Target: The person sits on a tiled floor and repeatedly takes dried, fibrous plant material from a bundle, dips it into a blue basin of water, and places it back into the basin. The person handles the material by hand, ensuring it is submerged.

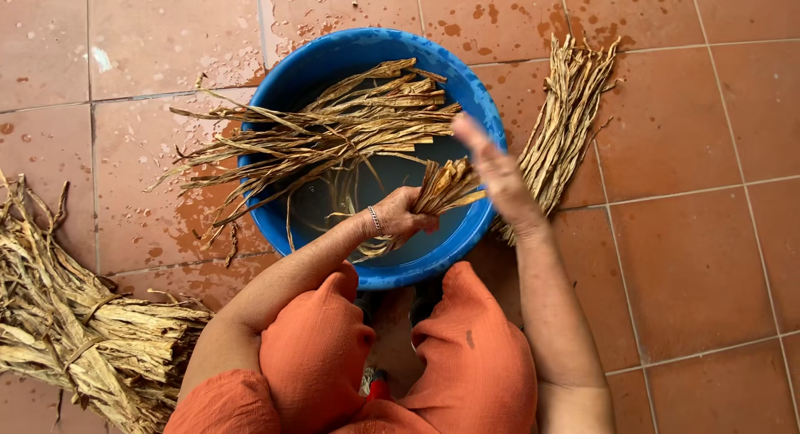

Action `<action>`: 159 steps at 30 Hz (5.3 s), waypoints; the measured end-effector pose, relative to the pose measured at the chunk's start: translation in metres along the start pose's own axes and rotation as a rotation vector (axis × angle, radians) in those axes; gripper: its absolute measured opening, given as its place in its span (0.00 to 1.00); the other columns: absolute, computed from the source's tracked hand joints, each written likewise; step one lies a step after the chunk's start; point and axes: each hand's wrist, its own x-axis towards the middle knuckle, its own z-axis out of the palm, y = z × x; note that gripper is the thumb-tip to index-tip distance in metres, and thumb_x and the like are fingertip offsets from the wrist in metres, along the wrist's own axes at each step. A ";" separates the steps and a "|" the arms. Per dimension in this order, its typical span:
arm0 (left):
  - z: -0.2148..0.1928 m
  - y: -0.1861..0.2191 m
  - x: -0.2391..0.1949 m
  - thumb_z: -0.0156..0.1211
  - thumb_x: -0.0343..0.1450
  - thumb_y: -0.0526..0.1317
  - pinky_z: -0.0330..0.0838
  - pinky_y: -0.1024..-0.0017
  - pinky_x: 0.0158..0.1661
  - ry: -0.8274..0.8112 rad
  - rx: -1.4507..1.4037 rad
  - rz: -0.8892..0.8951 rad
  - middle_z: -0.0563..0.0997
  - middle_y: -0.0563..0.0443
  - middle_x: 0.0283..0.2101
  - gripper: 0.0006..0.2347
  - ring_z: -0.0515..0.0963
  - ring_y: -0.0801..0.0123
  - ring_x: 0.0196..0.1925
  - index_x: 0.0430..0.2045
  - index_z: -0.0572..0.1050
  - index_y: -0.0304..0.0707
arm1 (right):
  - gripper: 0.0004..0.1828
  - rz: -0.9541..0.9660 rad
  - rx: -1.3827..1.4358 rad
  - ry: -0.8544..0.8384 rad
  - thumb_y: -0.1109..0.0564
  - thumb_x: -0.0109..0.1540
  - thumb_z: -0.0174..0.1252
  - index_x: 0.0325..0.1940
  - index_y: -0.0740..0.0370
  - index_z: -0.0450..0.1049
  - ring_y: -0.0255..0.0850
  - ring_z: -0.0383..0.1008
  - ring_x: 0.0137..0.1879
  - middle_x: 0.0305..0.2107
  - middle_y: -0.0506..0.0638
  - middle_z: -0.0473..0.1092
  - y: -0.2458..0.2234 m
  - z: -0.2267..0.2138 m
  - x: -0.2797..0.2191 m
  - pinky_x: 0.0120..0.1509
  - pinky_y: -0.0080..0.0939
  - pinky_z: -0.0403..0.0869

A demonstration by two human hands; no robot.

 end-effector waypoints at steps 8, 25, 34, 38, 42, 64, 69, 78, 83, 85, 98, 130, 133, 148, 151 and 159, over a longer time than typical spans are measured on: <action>0.002 -0.013 -0.005 0.66 0.72 0.44 0.80 0.68 0.39 -0.054 -0.158 -0.053 0.81 0.51 0.32 0.12 0.81 0.71 0.35 0.39 0.78 0.33 | 0.44 -0.030 0.018 0.033 0.24 0.69 0.26 0.77 0.53 0.58 0.48 0.53 0.81 0.74 0.54 0.59 0.000 0.014 -0.002 0.83 0.57 0.54; 0.012 0.018 0.011 0.68 0.62 0.37 0.79 0.59 0.40 0.380 0.477 0.124 0.83 0.38 0.38 0.17 0.84 0.50 0.41 0.44 0.75 0.33 | 0.38 -0.688 -1.390 0.066 0.68 0.60 0.57 0.74 0.54 0.61 0.50 0.46 0.80 0.72 0.50 0.59 0.008 0.047 -0.025 0.81 0.69 0.43; 0.025 0.005 0.015 0.75 0.58 0.43 0.78 0.58 0.43 0.298 0.579 -0.107 0.84 0.40 0.33 0.15 0.85 0.50 0.39 0.32 0.79 0.35 | 0.04 -0.437 -1.444 -0.140 0.63 0.64 0.58 0.40 0.61 0.69 0.38 0.74 0.35 0.28 0.49 0.69 0.082 0.040 -0.016 0.45 0.48 0.76; 0.004 -0.017 0.002 0.71 0.63 0.48 0.76 0.54 0.42 0.289 0.699 -0.205 0.85 0.43 0.33 0.15 0.84 0.49 0.38 0.39 0.79 0.47 | 0.13 -0.440 -1.633 -0.090 0.65 0.69 0.53 0.29 0.58 0.66 0.31 0.67 0.19 0.18 0.49 0.67 0.115 0.010 -0.007 0.13 0.32 0.67; -0.013 -0.061 -0.023 0.67 0.68 0.52 0.76 0.53 0.40 0.320 0.633 -0.205 0.84 0.43 0.31 0.14 0.84 0.49 0.37 0.34 0.76 0.45 | 0.14 -0.287 -1.632 -0.074 0.67 0.68 0.50 0.28 0.57 0.65 0.28 0.63 0.16 0.15 0.46 0.65 0.126 -0.047 -0.009 0.15 0.32 0.65; -0.071 -0.098 -0.065 0.59 0.69 0.44 0.75 0.48 0.41 0.595 0.860 -0.360 0.83 0.38 0.29 0.07 0.83 0.41 0.35 0.27 0.76 0.41 | 0.23 -0.081 -1.189 0.093 0.46 0.56 0.69 0.19 0.56 0.64 0.43 0.61 0.15 0.08 0.49 0.60 0.200 0.005 0.045 0.25 0.51 0.64; -0.069 -0.081 -0.064 0.61 0.69 0.50 0.75 0.50 0.43 0.407 0.782 -0.488 0.84 0.38 0.34 0.14 0.83 0.43 0.39 0.41 0.72 0.44 | 0.15 -0.108 -1.300 0.058 0.52 0.54 0.70 0.20 0.56 0.70 0.45 0.67 0.28 0.16 0.50 0.68 0.213 0.011 0.051 0.45 0.50 0.68; -0.027 -0.186 -0.058 0.35 0.78 0.58 0.71 0.53 0.57 -0.160 0.844 -0.718 0.81 0.38 0.53 0.24 0.80 0.48 0.58 0.58 0.70 0.44 | 0.20 0.223 -1.183 -0.510 0.67 0.57 0.57 0.53 0.60 0.72 0.52 0.76 0.52 0.41 0.59 0.75 0.287 0.083 0.011 0.60 0.59 0.67; -0.057 -0.216 -0.055 0.47 0.73 0.57 0.72 0.58 0.60 -0.078 0.861 -0.867 0.81 0.42 0.58 0.23 0.79 0.53 0.63 0.53 0.79 0.46 | 0.18 0.444 -1.461 -0.627 0.53 0.60 0.59 0.54 0.53 0.79 0.55 0.62 0.69 0.48 0.56 0.74 0.259 0.078 0.022 0.77 0.77 0.39; -0.067 -0.211 -0.060 0.52 0.70 0.67 0.67 0.60 0.62 -0.042 0.771 -0.879 0.77 0.40 0.59 0.29 0.74 0.51 0.64 0.54 0.76 0.47 | 0.17 0.380 -1.492 -0.529 0.52 0.62 0.59 0.54 0.53 0.80 0.55 0.61 0.71 0.54 0.58 0.73 0.237 0.063 0.031 0.80 0.79 0.36; -0.047 -0.144 -0.057 0.60 0.67 0.66 0.72 0.56 0.56 -0.137 0.703 -0.665 0.82 0.37 0.47 0.29 0.79 0.48 0.55 0.48 0.74 0.40 | 0.45 -0.295 -1.203 -0.545 0.65 0.51 0.63 0.72 0.49 0.62 0.57 0.58 0.70 0.61 0.57 0.64 0.221 0.140 0.025 0.73 0.74 0.50; -0.060 -0.110 -0.057 0.81 0.52 0.56 0.59 0.51 0.64 0.176 0.810 -0.467 0.69 0.37 0.63 0.54 0.66 0.45 0.66 0.70 0.48 0.42 | 0.03 0.031 -1.357 -0.271 0.59 0.52 0.62 0.27 0.56 0.73 0.51 0.80 0.28 0.20 0.58 0.75 0.194 0.039 0.037 0.31 0.53 0.78; -0.033 -0.074 -0.025 0.82 0.51 0.55 0.56 0.46 0.63 0.290 0.818 -0.137 0.68 0.38 0.64 0.54 0.65 0.46 0.67 0.69 0.50 0.44 | 0.03 0.034 -1.377 -0.294 0.59 0.54 0.61 0.31 0.57 0.74 0.53 0.81 0.30 0.23 0.59 0.77 0.165 0.047 0.030 0.34 0.55 0.78; -0.025 -0.169 -0.022 0.59 0.71 0.36 0.76 0.52 0.42 0.544 0.789 0.002 0.81 0.41 0.36 0.06 0.82 0.44 0.42 0.36 0.69 0.39 | 0.08 -0.167 -1.358 -0.353 0.53 0.61 0.60 0.33 0.58 0.69 0.47 0.75 0.25 0.19 0.51 0.72 0.035 -0.009 0.015 0.33 0.52 0.77; -0.035 -0.185 -0.036 0.61 0.70 0.37 0.75 0.52 0.42 0.533 0.771 0.013 0.80 0.38 0.34 0.09 0.81 0.43 0.41 0.36 0.68 0.36 | 0.06 -0.054 -1.474 -0.331 0.63 0.66 0.55 0.37 0.52 0.71 0.41 0.74 0.26 0.20 0.48 0.71 0.022 -0.051 0.008 0.33 0.46 0.77; -0.050 -0.194 -0.030 0.61 0.69 0.39 0.74 0.50 0.40 0.549 0.701 -0.044 0.81 0.37 0.33 0.09 0.80 0.38 0.40 0.37 0.69 0.38 | 0.05 -0.195 -1.503 -0.012 0.50 0.69 0.66 0.45 0.50 0.78 0.42 0.79 0.35 0.33 0.46 0.78 -0.009 -0.123 -0.024 0.41 0.43 0.77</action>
